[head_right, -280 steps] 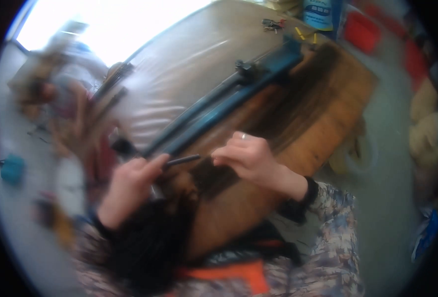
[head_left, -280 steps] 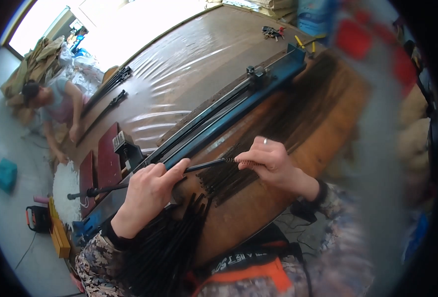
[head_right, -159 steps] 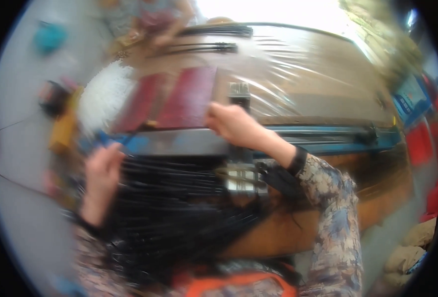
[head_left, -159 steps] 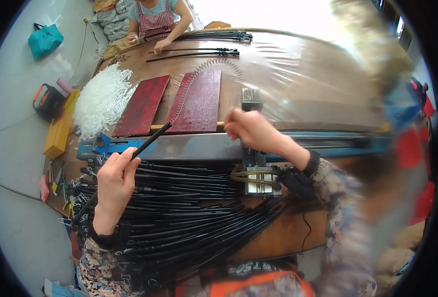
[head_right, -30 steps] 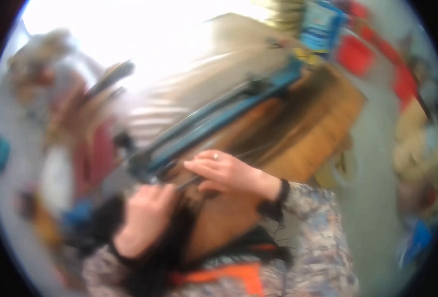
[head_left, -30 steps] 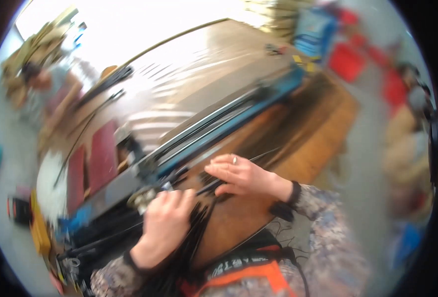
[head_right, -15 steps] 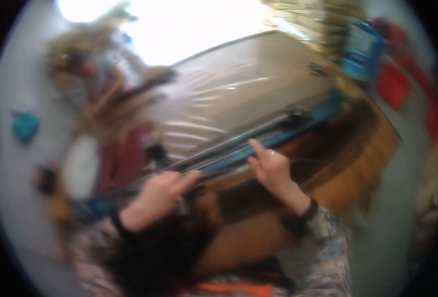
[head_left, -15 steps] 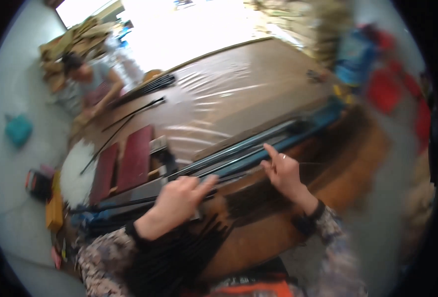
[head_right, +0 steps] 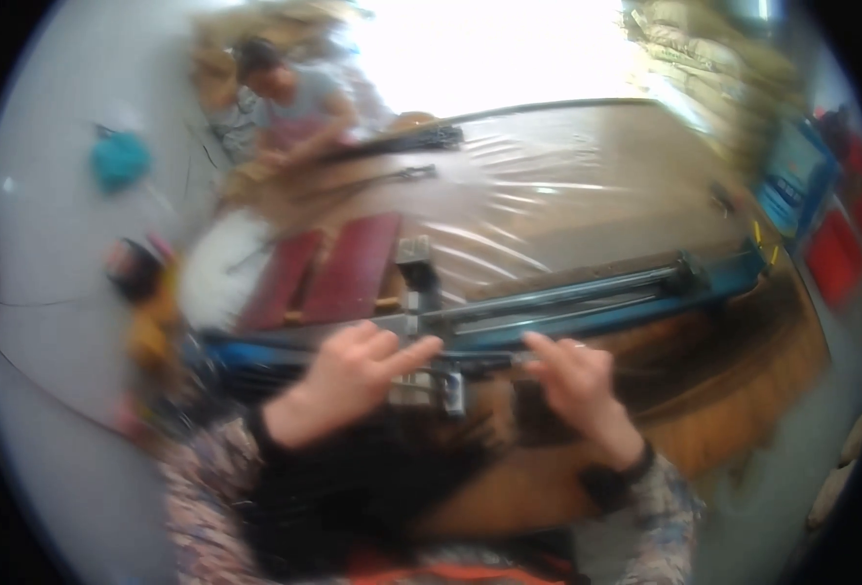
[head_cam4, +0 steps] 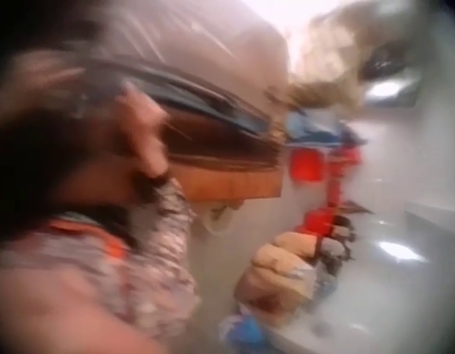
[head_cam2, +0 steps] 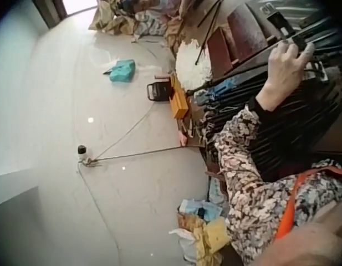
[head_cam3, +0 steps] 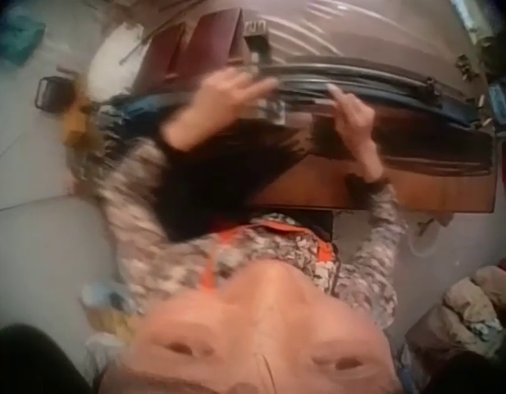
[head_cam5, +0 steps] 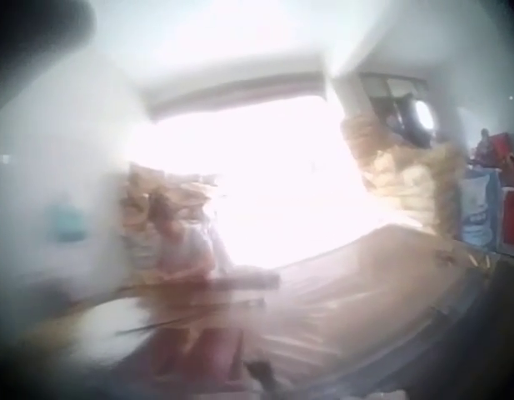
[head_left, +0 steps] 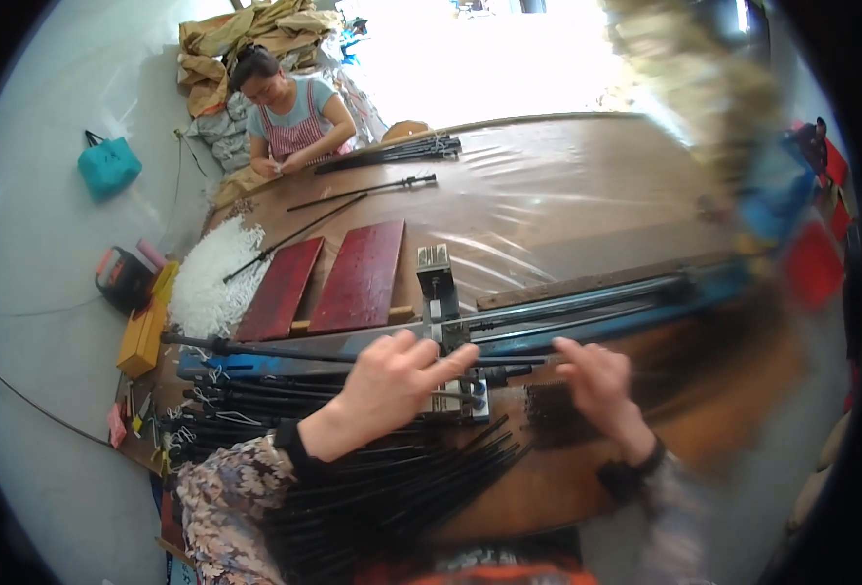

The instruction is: Manually picking up thin metal rods and placing them into a specialized alignment jig or machine on a workbench.

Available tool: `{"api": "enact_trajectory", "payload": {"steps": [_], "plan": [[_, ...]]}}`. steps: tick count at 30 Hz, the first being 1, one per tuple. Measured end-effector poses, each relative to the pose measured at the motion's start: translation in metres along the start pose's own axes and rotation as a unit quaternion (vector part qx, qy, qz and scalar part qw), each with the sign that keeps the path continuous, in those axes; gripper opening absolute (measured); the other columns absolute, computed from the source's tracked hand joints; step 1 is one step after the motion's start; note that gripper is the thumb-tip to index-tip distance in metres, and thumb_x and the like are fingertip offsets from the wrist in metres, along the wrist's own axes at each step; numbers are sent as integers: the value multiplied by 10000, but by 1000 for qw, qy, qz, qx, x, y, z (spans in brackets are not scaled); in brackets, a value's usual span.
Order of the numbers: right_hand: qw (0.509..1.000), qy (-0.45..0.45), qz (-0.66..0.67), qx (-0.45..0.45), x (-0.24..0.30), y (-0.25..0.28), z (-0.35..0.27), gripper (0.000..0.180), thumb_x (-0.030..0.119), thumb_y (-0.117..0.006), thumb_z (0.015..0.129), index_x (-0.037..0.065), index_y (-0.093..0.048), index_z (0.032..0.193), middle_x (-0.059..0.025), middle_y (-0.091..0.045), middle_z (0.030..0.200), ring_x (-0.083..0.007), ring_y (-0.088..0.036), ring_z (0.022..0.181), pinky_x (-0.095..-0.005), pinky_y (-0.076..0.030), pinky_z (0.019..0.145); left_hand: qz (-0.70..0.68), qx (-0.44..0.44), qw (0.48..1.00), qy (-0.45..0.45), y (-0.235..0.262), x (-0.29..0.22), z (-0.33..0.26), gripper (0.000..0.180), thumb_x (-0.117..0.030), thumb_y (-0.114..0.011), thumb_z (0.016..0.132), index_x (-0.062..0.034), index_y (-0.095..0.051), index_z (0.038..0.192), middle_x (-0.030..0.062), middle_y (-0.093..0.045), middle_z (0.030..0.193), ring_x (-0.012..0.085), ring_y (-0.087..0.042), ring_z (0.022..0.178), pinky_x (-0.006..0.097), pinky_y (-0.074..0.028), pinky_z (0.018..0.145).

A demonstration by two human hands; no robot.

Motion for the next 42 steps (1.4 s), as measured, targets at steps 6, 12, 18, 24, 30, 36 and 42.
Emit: {"api": "enact_trajectory", "payload": {"steps": [6,12,18,24,30,36,42], "plan": [[996,-64,-26,-63,-31,-12,9,262,82,-576,997,2,-662,1231,-107,-626,829,-215,-629,746,-324,-499,674,-21,-48,993,108,15,59,-42,171,-74,-609,899,-119,-615,1064,70,-570,779,254,-605,716,381,-507,607],[971,-186,116,96,-68,-94,35,154,77,-611,994,33,-681,1125,-92,-701,856,-139,-647,722,-297,-518,673,-17,-126,965,228,71,138,-97,133,-70,-656,956,-26,-611,1073,181,-608,847,386,-606,773,454,-480,646],[963,-63,236,113,-5,-172,128,119,179,-722,932,62,-746,927,-36,-702,799,-156,-606,679,-314,-481,754,-70,-152,945,282,70,138,-141,181,-66,-661,958,4,-651,1124,197,-625,818,381,-618,734,424,-490,642],[978,-8,137,155,4,-195,131,120,244,-765,872,127,-781,850,-27,-635,722,-223,-569,783,-347,-402,862,-44,-80,935,342,58,146,-192,205,-108,-658,967,-5,-663,1145,186,-620,796,370,-621,712,427,-485,626],[950,110,-82,280,24,-237,127,272,327,-726,887,98,-686,746,-36,-632,690,-252,-603,843,-416,-392,909,-54,-92,935,337,40,152,-181,209,-141,-675,959,-62,-680,1152,151,-599,755,351,-617,694,438,-481,614],[970,116,-202,68,-69,-103,68,131,72,-745,762,130,-634,800,-57,-599,724,-308,-582,814,-480,-402,925,-16,-7,946,323,-8,174,-181,243,-265,-696,936,-202,-716,1169,99,-602,719,312,-648,682,429,-511,583],[939,49,-328,92,-139,18,11,138,69,-728,733,79,-606,795,-114,-575,747,-338,-566,770,-459,-438,695,-138,-66,979,134,-96,111,-56,178,-314,-694,916,-141,-663,891,84,-641,737,289,-678,703,430,-542,593]]}}
Point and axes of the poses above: each hand's wrist, its own z-axis towards the middle knuckle, its own y-axis out of the back of the hand, x = y × z, the point moved 9 cm from there along z, towards the middle knuckle
